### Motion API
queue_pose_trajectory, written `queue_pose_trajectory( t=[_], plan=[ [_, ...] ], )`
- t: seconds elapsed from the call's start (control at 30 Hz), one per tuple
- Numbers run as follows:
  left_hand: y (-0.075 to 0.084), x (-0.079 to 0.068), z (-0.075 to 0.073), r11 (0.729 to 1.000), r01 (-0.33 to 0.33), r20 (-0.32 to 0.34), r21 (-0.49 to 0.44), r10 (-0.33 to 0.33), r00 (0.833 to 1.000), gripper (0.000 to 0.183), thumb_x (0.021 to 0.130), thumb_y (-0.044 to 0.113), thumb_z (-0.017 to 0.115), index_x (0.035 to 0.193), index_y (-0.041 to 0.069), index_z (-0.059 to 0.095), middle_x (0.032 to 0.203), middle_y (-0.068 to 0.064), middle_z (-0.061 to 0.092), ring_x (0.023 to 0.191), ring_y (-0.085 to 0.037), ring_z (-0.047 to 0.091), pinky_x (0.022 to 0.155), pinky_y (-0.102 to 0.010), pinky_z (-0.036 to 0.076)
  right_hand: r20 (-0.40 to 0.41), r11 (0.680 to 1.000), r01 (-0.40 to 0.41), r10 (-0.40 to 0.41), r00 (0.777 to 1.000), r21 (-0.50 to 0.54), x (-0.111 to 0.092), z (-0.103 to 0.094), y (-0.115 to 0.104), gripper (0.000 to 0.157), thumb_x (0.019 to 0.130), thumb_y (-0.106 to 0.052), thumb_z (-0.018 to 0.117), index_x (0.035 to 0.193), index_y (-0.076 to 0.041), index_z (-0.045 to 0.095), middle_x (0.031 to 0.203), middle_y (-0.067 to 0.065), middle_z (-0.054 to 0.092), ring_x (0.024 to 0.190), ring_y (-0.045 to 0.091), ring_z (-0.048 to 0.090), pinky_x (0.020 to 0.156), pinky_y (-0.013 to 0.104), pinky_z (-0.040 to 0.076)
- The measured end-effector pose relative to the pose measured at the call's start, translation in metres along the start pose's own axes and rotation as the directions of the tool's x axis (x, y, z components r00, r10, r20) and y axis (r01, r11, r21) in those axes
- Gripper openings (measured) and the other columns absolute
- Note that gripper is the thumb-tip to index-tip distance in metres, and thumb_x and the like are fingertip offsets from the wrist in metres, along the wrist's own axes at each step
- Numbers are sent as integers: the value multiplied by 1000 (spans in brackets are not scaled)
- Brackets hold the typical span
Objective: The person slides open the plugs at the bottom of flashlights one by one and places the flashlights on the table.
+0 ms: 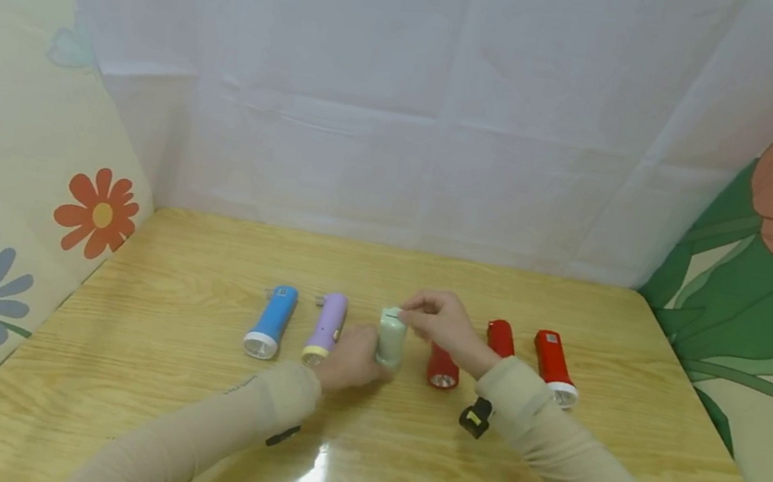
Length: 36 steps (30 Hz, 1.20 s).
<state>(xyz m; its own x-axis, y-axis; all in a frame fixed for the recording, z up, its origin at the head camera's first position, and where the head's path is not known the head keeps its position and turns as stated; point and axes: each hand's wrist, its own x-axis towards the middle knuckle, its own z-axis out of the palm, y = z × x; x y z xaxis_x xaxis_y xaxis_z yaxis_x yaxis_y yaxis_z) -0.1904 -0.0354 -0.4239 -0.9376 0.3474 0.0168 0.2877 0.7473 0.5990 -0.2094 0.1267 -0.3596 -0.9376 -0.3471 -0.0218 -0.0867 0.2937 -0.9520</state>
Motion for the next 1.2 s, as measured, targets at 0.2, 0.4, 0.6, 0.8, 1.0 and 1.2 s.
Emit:
queue_pose_trajectory(
  t=[0.2,0.4,0.6,0.8,1.0,1.2],
  plan=[
    [0,-2,-1,1000,-12,-2,17,12,1000,41,63,19,81,91,0,58,78,-7,60,69,-18,56,64,-31,49,16,1000,-8,7,1000,29,2,1,1,18,83,-4,62,95,10,61,61,-1,54,52,11,42,47,23,36],
    [1,-3,-4,1000,-1,8,7,1,1000,42,63,19,81,93,0,58,80,-8,60,70,-19,57,65,-31,49,16,999,-7,6,1000,36,3,1,2,18,83,-4,63,94,10,61,60,4,51,52,12,41,48,23,36],
    [1,-3,-4,1000,-1,8,6,1,1000,43,64,19,80,94,0,57,80,-8,60,70,-19,57,65,-31,49,-1,1000,-7,7,1000,16,4,1,3,18,82,-9,65,93,5,63,67,12,56,52,12,42,47,25,36],
    [1,-2,-4,1000,5,14,-3,-5,1000,44,64,19,80,96,-1,57,82,-9,60,72,-20,57,67,-32,50,-15,1000,-20,21,1000,4,4,3,2,14,82,-9,65,90,1,64,69,19,56,51,13,42,46,24,34],
    [1,-2,-3,1000,20,15,-9,-20,1000,45,63,19,81,96,-1,56,82,-9,59,72,-20,56,67,-33,49,-21,999,-45,44,999,-12,6,4,2,12,81,-10,66,87,0,64,62,9,53,51,13,41,44,23,33],
    [1,-1,-1,1000,18,9,-10,-18,1000,43,63,18,80,94,0,56,81,-7,58,71,-19,55,67,-32,49,-18,999,-53,53,998,-7,7,4,0,13,81,-11,68,85,0,64,62,10,51,51,14,40,44,24,32]
  ],
)
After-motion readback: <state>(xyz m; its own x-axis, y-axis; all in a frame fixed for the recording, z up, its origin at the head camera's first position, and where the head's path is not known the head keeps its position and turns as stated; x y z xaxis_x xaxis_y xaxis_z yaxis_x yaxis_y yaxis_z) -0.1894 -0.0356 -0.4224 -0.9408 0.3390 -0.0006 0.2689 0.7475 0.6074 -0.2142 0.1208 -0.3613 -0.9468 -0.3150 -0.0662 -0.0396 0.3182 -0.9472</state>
